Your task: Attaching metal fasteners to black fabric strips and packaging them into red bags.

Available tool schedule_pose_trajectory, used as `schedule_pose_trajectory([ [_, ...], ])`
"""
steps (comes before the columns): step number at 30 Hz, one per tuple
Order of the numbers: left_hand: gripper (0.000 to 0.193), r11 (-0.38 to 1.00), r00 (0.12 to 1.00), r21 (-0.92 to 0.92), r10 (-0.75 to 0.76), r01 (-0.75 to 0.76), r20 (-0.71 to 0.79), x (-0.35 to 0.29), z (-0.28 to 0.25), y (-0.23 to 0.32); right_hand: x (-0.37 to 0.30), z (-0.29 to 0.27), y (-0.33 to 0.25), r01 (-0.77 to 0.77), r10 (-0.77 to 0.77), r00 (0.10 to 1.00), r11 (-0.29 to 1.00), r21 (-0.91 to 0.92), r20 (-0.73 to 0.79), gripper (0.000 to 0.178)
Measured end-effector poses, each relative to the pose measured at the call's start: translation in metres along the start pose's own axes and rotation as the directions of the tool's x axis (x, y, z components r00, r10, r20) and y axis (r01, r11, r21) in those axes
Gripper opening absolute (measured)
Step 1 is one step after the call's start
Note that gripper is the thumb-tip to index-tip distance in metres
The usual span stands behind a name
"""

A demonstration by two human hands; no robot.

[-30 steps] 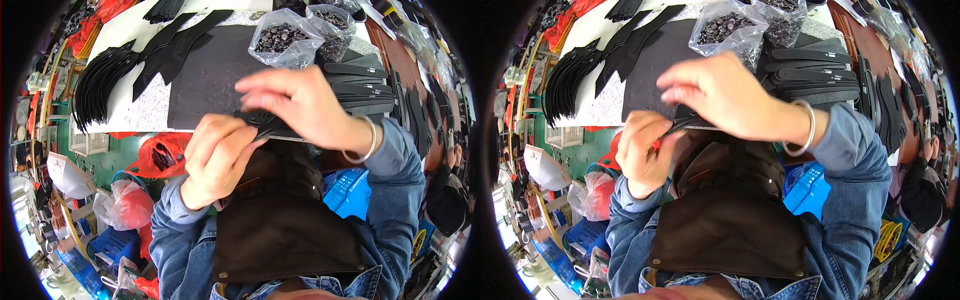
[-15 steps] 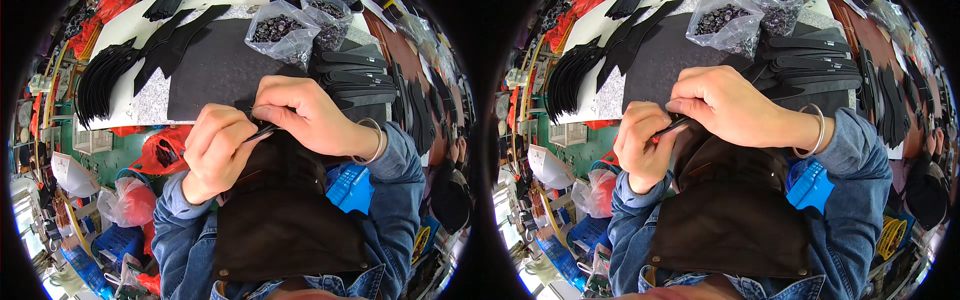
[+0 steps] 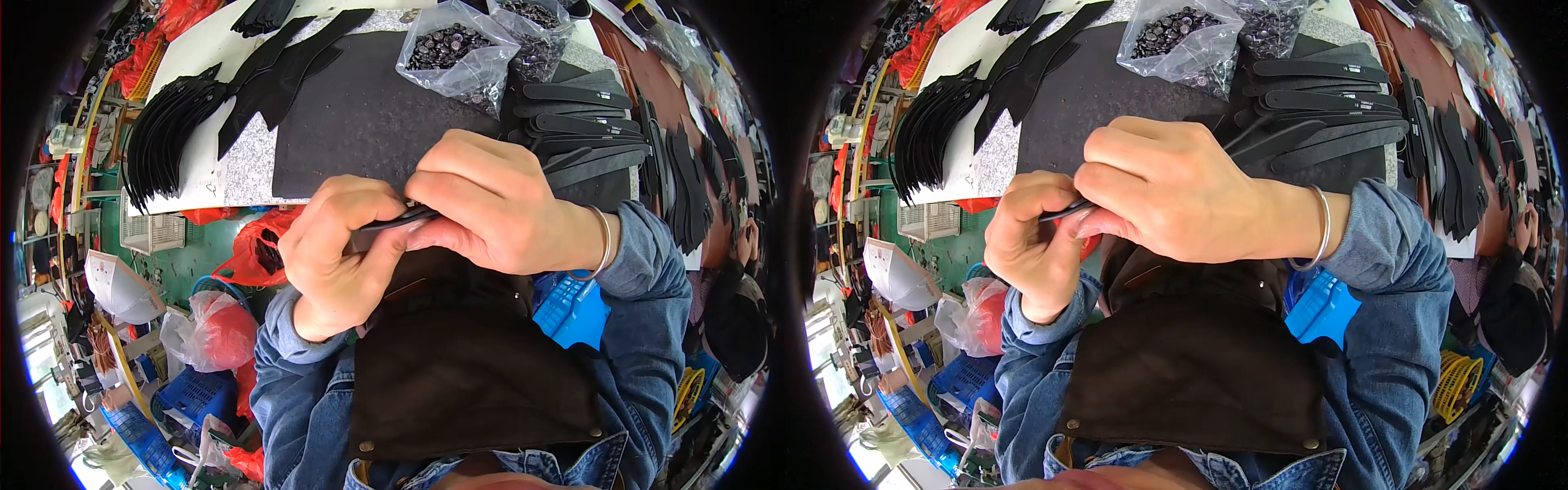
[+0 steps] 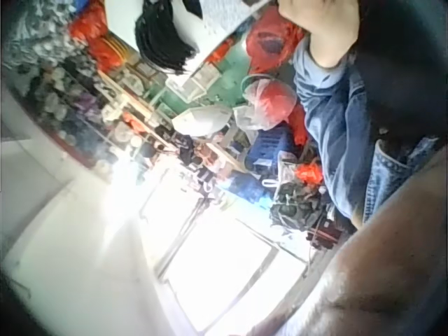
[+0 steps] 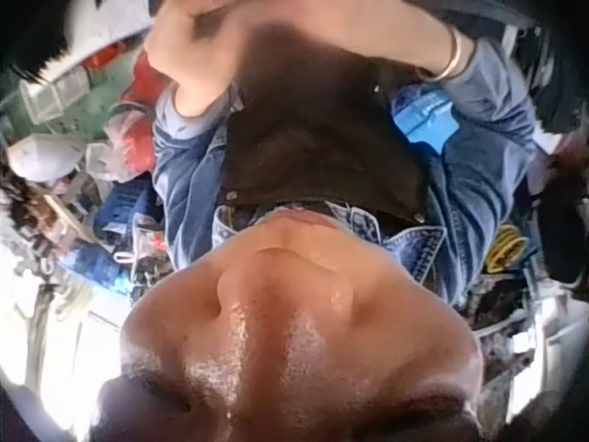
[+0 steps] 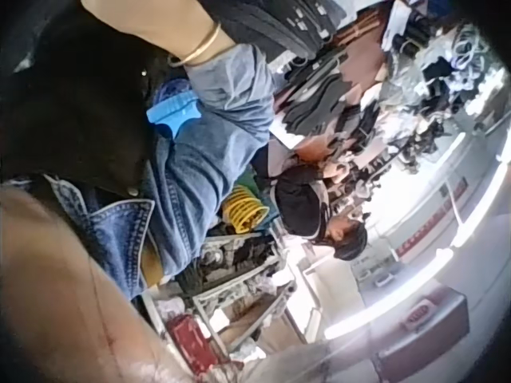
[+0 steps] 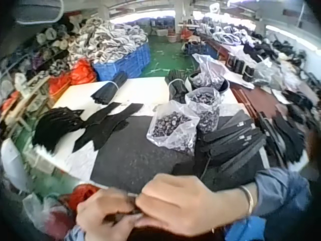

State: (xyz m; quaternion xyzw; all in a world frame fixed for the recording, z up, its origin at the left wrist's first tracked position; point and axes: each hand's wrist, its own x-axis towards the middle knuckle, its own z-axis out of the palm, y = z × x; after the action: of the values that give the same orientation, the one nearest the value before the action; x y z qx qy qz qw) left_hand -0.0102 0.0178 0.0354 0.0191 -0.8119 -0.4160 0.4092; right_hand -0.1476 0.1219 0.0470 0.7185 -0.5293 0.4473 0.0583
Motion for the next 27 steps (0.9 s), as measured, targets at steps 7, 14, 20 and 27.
schedule_pose_trajectory([
  [7,0.028,0.974,0.949,0.135,-0.140,0.184,-0.283,-0.001,-0.067,0.002,-0.004,-0.058,0.015,-0.157,0.285,0.872,0.933,-0.323,0.399,0.014],
  [14,0.036,0.862,0.941,0.506,-0.181,0.011,0.287,0.026,-0.002,0.025,0.021,-0.044,0.008,0.042,0.004,0.947,0.990,-0.135,0.321,0.013],
  [20,0.016,0.831,0.891,0.450,-0.429,0.326,0.147,0.016,-0.007,0.006,0.029,-0.101,0.105,-0.167,0.463,0.881,0.489,-0.856,0.092,0.017],
  [27,0.020,0.862,0.854,0.359,-0.457,0.358,0.248,0.014,-0.001,0.004,0.016,-0.112,0.173,-0.030,0.513,0.781,0.599,-0.800,0.355,0.016],
])
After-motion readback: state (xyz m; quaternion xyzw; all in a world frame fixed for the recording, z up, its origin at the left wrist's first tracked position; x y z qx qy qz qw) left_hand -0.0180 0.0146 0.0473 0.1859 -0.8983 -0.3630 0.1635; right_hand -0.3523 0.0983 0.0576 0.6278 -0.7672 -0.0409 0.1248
